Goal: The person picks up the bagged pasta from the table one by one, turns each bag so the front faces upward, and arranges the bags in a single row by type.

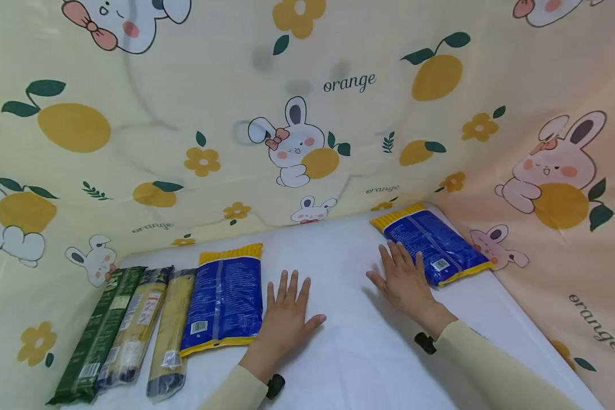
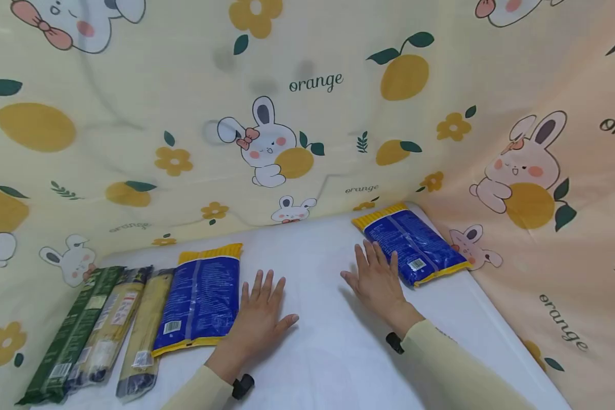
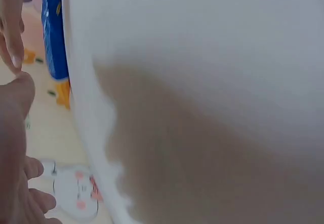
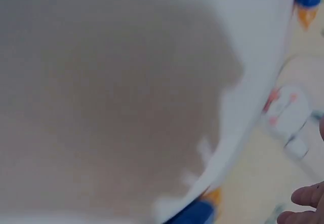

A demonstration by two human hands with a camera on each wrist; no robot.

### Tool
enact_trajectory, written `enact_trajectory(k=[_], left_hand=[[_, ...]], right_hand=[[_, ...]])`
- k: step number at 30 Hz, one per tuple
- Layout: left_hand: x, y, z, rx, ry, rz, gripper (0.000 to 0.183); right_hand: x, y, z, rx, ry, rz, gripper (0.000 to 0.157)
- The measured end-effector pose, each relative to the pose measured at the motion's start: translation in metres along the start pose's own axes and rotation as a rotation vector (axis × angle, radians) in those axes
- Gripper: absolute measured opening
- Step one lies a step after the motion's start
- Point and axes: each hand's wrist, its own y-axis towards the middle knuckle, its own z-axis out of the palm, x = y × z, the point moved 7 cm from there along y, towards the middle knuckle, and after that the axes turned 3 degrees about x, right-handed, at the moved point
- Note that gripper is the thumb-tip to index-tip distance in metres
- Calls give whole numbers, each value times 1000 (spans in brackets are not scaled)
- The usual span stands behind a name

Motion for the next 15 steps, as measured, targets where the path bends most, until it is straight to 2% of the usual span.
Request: enact_trajectory(k=[7, 11, 15], left_hand=[[-41, 16, 19, 69, -11, 97, 82], [-55, 19, 26, 105, 12, 139, 82], [-62, 19, 32, 170, 32, 162, 85]], right_hand=[[-70, 13, -9, 64, 24, 159, 84], [-109, 22, -10, 103, 42, 245, 90], [-146, 21, -5, 158, 34, 312, 104]])
